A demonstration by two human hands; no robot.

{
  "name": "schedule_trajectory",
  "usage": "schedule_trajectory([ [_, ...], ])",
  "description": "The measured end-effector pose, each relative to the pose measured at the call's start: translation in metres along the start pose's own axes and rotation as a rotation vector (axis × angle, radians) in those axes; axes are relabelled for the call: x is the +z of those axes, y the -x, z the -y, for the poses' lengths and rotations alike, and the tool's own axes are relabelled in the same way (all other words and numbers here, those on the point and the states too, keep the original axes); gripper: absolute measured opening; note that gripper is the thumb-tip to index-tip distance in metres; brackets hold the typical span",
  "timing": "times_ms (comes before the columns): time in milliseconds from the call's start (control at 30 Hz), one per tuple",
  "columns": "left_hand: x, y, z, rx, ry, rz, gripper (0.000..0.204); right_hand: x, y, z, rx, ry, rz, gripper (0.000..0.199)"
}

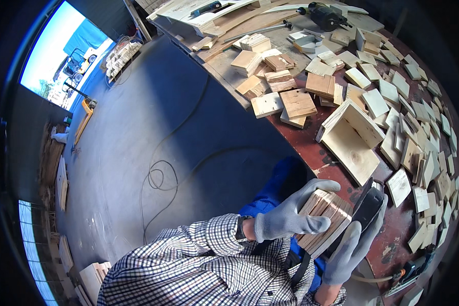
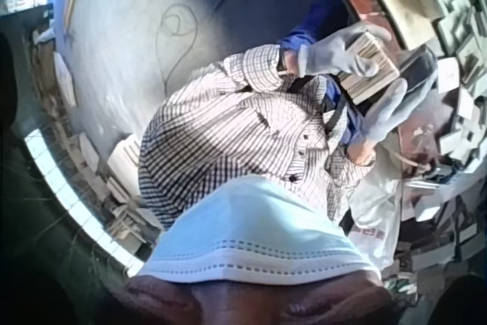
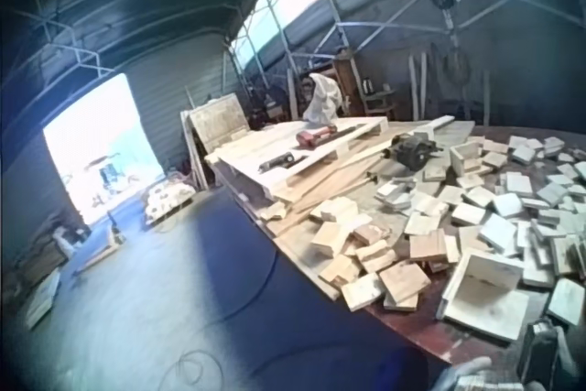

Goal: The person smooths small wooden pieces with a sanding block, then assembles them into small wooden boxes using a nail gun. The person places the finished boxes into a plastic bag.

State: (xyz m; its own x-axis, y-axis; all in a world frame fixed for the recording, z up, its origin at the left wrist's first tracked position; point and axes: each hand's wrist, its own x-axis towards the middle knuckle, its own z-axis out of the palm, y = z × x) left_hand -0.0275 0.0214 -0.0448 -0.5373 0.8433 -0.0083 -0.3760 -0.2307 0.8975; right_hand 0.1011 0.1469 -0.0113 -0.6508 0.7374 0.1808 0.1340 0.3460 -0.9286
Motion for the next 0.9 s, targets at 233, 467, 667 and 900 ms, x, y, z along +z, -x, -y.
schedule_trajectory([
  [233,-0.007,-0.001,0.002,-0.022,0.084,-0.042,0.092,-0.005,0.023,-0.003,-0.14,0.015,0.067,0.072],
  [467,-0.003,-0.002,0.006,0.037,-0.05,0.018,0.09,-0.011,0.014,-0.004,0.003,-0.084,0.042,0.07],
  [667,-0.003,-0.003,0.002,0.041,-0.118,0.037,0.092,-0.006,-0.007,-0.011,0.183,-0.124,0.029,0.075],
  [900,-0.002,0.0,-0.007,-0.053,0.117,-0.009,0.084,-0.004,0.025,-0.002,-0.215,0.047,0.049,0.067],
])
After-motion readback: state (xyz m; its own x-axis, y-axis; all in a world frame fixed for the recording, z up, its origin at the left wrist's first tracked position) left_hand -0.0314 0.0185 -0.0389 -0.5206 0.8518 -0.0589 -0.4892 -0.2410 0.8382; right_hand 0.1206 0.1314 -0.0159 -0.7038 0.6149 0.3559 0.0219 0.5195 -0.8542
